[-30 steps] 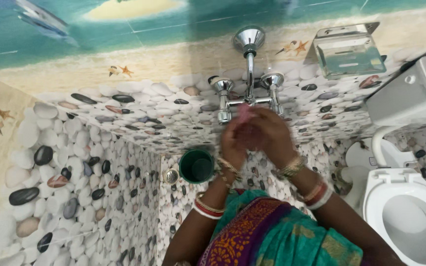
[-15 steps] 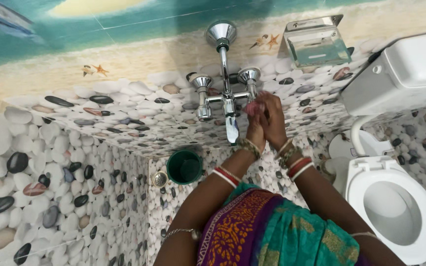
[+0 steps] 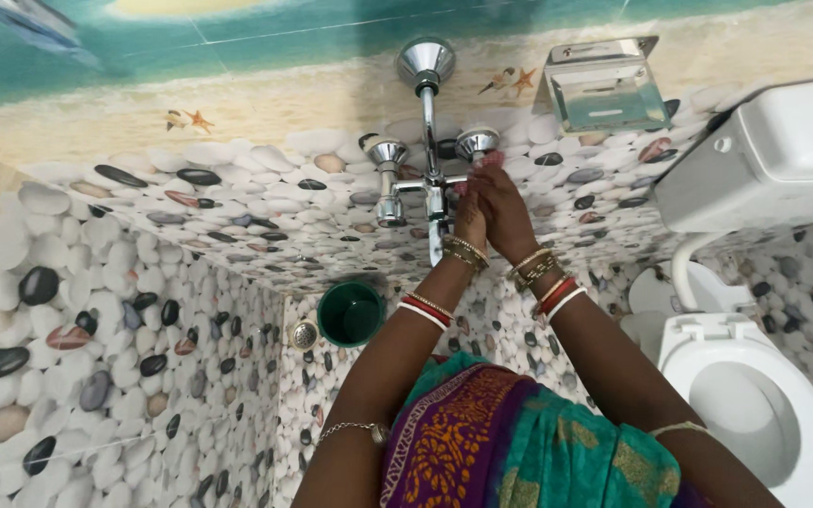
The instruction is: The person wipes a silver faucet and the surrounding wall tiles with a cloth, repeatedly rubbing the metal surfaces and the fixture base.
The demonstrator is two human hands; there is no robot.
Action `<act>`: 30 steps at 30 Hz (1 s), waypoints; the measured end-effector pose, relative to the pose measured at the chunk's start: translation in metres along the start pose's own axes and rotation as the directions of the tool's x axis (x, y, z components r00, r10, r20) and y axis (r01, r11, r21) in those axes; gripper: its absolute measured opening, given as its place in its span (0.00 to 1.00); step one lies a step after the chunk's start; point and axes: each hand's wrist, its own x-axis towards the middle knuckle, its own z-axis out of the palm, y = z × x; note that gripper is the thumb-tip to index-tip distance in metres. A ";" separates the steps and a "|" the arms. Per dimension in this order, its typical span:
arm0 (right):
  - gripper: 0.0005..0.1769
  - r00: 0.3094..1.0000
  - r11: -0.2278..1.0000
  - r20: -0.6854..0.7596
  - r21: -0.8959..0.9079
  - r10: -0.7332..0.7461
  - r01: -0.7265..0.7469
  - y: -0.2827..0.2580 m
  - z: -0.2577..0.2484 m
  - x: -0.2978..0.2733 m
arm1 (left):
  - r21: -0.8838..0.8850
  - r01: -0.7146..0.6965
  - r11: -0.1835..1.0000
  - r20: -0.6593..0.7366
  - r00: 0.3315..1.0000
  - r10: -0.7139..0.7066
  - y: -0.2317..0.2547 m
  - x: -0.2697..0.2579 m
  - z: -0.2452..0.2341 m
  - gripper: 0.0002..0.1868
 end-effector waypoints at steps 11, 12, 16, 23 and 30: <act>0.10 0.713 0.139 0.252 0.887 0.655 -0.440 0.053 0.013 -0.005 | 0.887 -0.426 0.179 0.320 0.846 0.426 0.009 -0.042 0.022 0.33; 0.11 0.877 0.685 -0.058 0.649 0.478 -0.330 0.047 0.015 -0.001 | 0.886 -0.428 0.178 0.323 0.845 0.425 0.010 -0.041 0.026 0.33; 0.10 0.998 0.998 -0.002 0.011 -0.056 0.056 0.024 0.016 0.013 | -0.130 -0.077 0.989 -0.047 0.996 0.071 0.003 -0.047 0.024 0.44; 0.13 0.930 0.991 0.352 -0.043 -0.107 0.130 0.019 0.006 0.051 | -0.147 0.187 0.971 -0.308 0.924 -0.225 -0.025 -0.034 0.000 0.45; 0.16 0.940 0.915 0.339 -0.391 0.038 0.104 0.012 0.022 0.056 | -0.268 0.108 0.957 -0.305 0.933 -0.190 0.020 -0.027 0.027 0.43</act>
